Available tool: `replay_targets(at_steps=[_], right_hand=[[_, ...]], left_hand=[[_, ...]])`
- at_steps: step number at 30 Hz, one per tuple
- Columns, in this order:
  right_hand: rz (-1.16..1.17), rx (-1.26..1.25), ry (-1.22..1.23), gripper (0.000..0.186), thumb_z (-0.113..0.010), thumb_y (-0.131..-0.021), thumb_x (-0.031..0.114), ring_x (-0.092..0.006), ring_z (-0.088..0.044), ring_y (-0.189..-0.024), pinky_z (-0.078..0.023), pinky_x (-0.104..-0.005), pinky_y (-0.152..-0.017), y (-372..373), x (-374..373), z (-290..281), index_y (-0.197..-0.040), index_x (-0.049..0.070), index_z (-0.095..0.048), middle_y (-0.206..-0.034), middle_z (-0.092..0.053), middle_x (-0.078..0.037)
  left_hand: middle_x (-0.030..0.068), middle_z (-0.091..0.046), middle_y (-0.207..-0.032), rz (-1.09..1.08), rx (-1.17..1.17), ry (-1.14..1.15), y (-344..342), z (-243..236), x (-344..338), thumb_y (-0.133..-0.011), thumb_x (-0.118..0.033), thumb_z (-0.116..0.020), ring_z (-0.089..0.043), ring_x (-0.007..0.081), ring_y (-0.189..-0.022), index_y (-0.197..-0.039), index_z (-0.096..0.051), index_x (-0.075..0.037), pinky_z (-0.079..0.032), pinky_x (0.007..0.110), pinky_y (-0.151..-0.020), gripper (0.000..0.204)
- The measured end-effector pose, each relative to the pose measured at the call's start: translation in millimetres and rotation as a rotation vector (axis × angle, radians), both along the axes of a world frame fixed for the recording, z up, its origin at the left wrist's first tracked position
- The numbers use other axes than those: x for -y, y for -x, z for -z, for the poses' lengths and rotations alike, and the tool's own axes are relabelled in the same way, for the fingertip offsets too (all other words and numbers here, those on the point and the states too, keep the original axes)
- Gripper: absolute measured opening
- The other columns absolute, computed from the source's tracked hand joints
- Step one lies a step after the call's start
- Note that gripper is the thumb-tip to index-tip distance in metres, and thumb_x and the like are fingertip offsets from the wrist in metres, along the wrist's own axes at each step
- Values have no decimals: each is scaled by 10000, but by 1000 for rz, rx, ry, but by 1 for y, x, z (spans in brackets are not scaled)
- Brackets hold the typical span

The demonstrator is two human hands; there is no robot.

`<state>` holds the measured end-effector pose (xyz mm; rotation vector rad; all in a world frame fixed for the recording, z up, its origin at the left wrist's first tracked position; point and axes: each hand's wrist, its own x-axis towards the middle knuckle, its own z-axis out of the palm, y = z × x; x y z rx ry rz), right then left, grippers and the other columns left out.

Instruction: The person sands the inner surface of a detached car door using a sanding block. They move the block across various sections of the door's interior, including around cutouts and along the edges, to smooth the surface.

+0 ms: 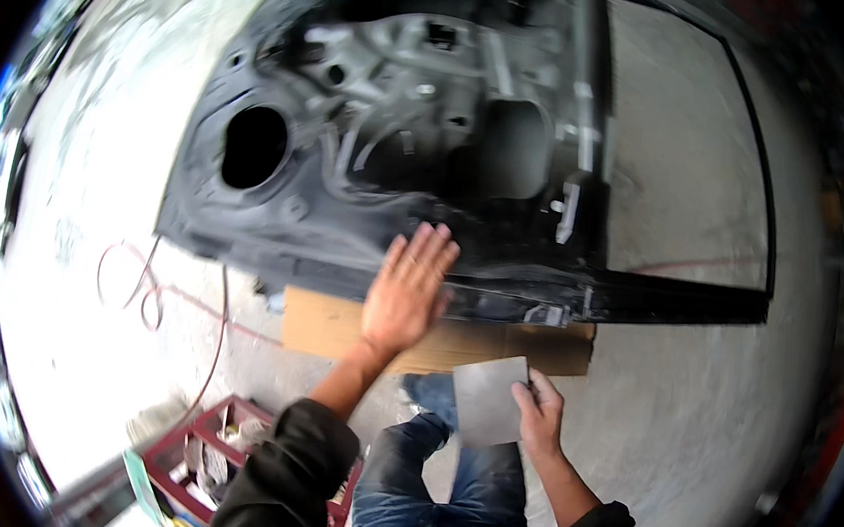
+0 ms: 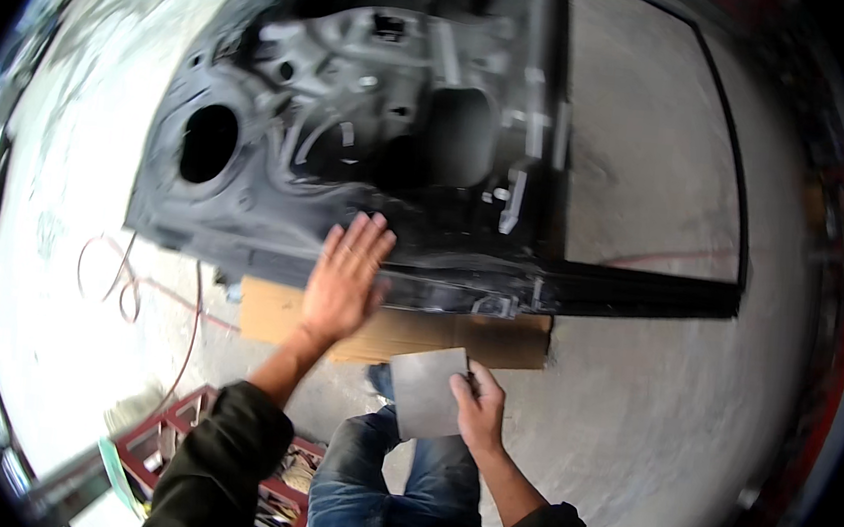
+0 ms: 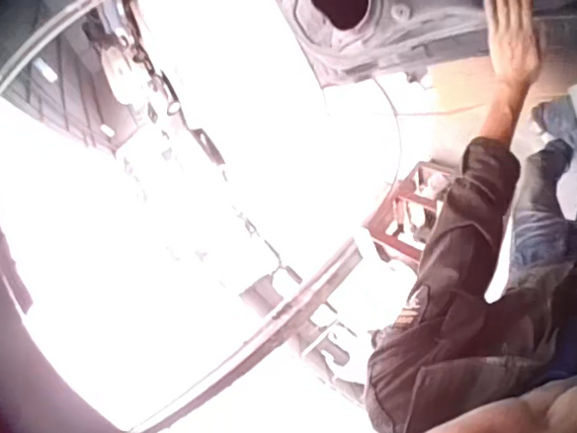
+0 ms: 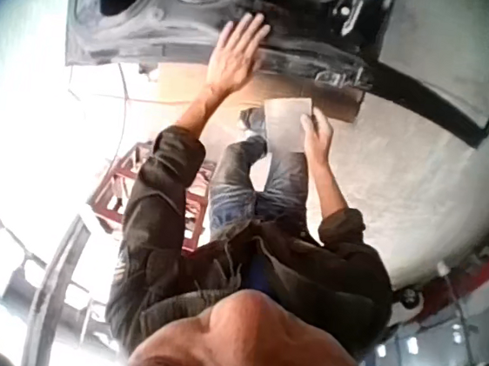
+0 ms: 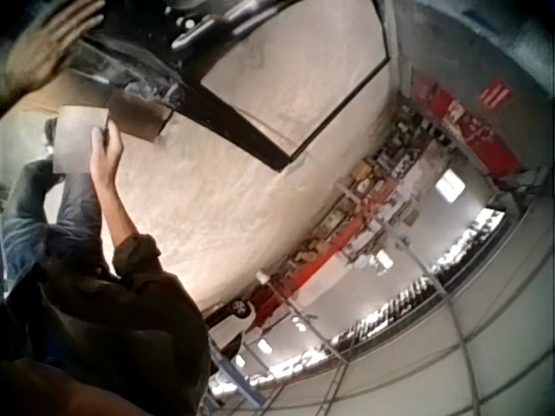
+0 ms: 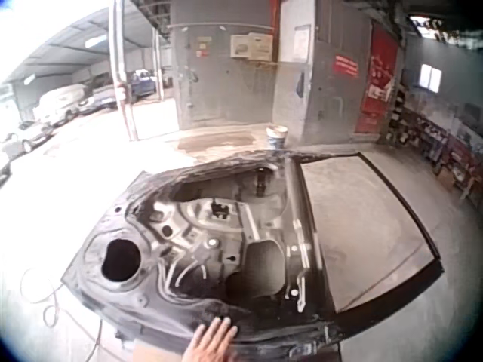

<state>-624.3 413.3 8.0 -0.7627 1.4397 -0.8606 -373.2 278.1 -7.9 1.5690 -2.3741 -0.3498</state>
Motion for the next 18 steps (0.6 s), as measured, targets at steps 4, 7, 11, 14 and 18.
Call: replay_targets(at_steps=[4, 7, 11, 14, 18], right_hand=[[-53, 66, 41, 320, -591, -1020, 48, -101, -626, -1004, -484, -248, -899, -9, 9, 5, -1326, -45, -597, -1136, -690, -54], [-250, -14, -6, 285, -625, -1010, 70, -87, -645, -935, -507, -241, -850, 3, 12, 21, -1273, -39, -627, -1090, -703, -47], [-566, 82, -17, 405, -681, -955, 39, -116, -669, -979, -528, -276, -889, 27, 61, 9, -1344, -8, -580, -1121, -713, -83], [-768, -399, 458, 297, -615, -940, -9, -200, -682, -982, -544, -331, -864, 62, 138, -35, -1234, 1, -660, -1134, -712, -115], [-708, -836, 950, 281, -570, -966, -13, -334, -655, -1097, -506, -420, -991, 130, 239, -61, -1233, -44, -654, -1210, -681, -181]], left_hand=[[212, -490, -1526, -508, -799, -642, 31, 8, -92, -1038, -394, -573, -521, 361, -1372, -1498, -497, -81, -428, 453, -1124, 562], [155, -640, -1340, -774, -1501, -914, 73, 23, -143, -971, -216, -721, -665, 221, -1137, -1516, -471, -71, -532, 357, -980, 617], [66, -701, -1135, -1038, -1957, -840, 102, 27, -147, -869, -87, -828, -677, 160, -997, -1462, -531, -88, -552, 301, -874, 663], [52, -703, -1053, -1345, -1822, -410, 99, 37, -150, -845, -34, -829, -681, 141, -969, -1202, -626, -36, -576, 291, -834, 410], [83, -751, -1051, -1546, -1179, 312, 98, 34, -123, -837, 28, -761, -713, 168, -966, -1065, -695, -14, -573, 360, -906, 241]])
